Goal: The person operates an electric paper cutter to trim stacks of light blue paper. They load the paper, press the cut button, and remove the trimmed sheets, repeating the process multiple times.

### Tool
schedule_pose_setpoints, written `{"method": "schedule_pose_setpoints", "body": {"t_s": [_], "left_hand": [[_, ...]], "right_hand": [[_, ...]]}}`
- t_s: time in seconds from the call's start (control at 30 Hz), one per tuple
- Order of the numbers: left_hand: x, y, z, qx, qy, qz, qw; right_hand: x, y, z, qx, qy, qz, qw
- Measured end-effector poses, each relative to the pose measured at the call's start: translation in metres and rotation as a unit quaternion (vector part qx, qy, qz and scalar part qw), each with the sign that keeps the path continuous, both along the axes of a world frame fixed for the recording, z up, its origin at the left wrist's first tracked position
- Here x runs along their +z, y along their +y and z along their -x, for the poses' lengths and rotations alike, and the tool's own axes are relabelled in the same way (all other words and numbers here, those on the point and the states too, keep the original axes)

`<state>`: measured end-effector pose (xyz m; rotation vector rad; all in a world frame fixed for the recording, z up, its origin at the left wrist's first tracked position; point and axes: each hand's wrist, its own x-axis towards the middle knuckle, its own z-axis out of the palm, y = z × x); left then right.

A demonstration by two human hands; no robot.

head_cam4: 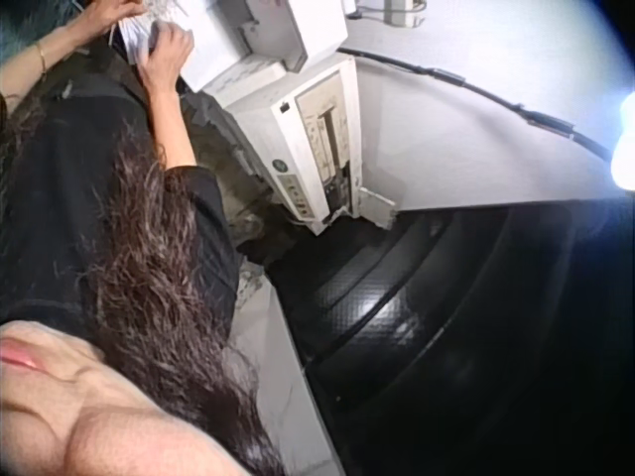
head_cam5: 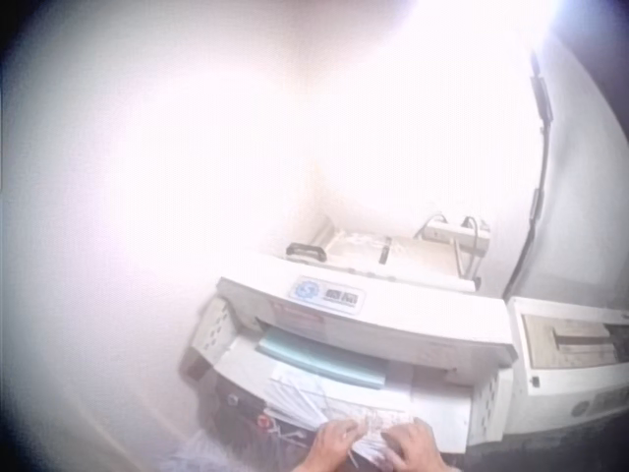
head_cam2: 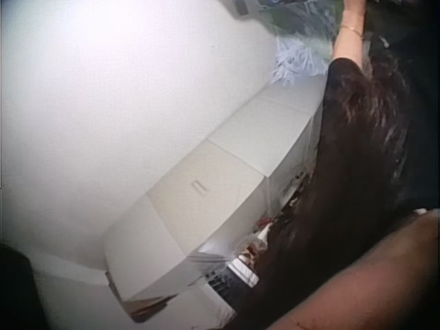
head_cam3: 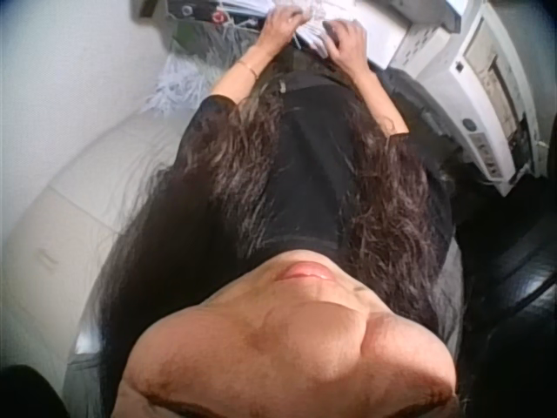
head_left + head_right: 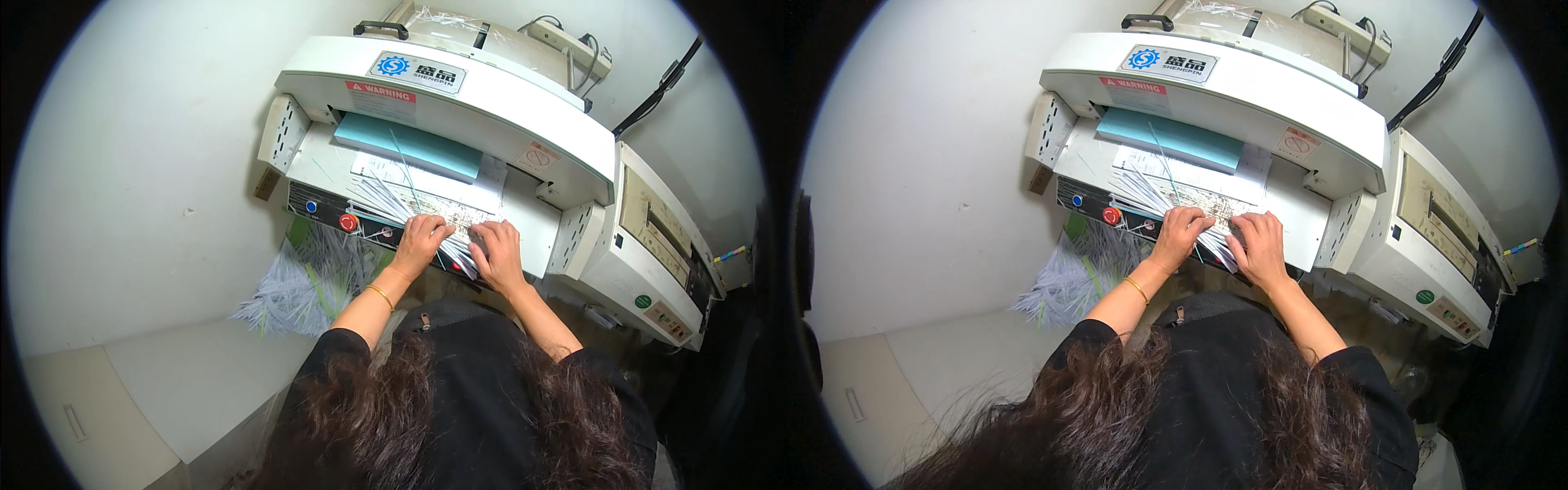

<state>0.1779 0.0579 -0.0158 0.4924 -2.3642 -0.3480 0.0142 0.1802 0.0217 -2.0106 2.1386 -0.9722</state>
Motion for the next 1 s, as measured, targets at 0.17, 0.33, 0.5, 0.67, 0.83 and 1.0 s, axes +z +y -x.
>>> {"method": "schedule_pose_setpoints", "body": {"t_s": [0.17, 0.33, 0.5, 0.67, 0.83, 1.0], "left_hand": [[-0.001, -0.011, -0.004, -0.013, 0.025, 0.036, 0.999], [0.02, -0.027, -0.057, -0.035, 0.013, -0.008, 0.999], [0.05, -0.013, -0.184, 0.129, -0.123, -0.029, 0.984], [0.02, -0.001, -0.291, 0.278, -0.285, -0.056, 0.916], [0.032, -0.055, -0.336, 0.392, -0.401, 0.001, 0.828], [0.026, -0.075, -0.309, 0.417, -0.338, -0.089, 0.839]], "right_hand": [[0.008, -0.05, -0.01, 0.007, 0.045, 0.02, 0.999], [-0.004, -0.076, -0.019, 0.033, 0.086, -0.031, 0.995], [-0.001, -0.072, -0.032, 0.032, 0.125, -0.021, 0.991], [-0.004, -0.064, -0.043, 0.048, 0.103, -0.02, 0.993], [-0.015, -0.053, -0.05, 0.034, 0.093, 0.069, 0.993], [-0.024, -0.05, -0.056, 0.0, 0.017, 0.095, 0.995]]}}
